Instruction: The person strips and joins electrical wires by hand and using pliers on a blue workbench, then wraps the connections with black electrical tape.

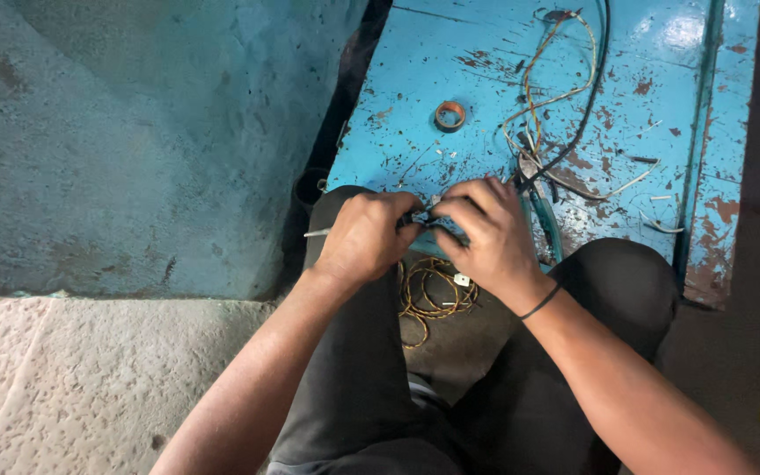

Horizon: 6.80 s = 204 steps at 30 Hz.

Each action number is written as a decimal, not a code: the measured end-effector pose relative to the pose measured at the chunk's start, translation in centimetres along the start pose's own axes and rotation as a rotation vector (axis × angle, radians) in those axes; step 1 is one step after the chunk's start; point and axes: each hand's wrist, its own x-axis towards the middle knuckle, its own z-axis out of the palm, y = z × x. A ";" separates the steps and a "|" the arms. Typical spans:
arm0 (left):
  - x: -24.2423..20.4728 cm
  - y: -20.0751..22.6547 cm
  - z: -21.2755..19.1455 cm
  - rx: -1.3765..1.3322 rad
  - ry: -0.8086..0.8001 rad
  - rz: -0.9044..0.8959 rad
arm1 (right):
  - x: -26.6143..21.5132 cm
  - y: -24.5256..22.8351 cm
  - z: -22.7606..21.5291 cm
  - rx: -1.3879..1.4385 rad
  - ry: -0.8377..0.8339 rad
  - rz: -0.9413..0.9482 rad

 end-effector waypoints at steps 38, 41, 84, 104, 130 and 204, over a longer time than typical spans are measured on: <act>-1.3 1.7 -0.7 -0.019 -0.179 -0.037 | 6.1 13.5 8.3 -0.345 -0.376 0.436; -1.7 1.8 -0.5 0.083 -0.121 0.031 | 6.2 13.9 8.3 -0.385 -0.416 0.443; 0.9 4.6 0.3 0.016 0.258 0.085 | -1.6 0.4 -2.2 0.194 0.103 0.310; 1.8 3.4 0.7 -0.444 0.019 -0.157 | -1.6 0.6 -2.4 0.107 0.070 0.188; 1.8 4.1 -0.8 -0.554 -0.184 -0.270 | -1.9 2.7 -1.8 -0.019 0.015 0.133; -7.9 9.3 -6.6 -0.157 -0.691 0.265 | -5.5 -8.8 -9.4 0.700 -0.638 0.215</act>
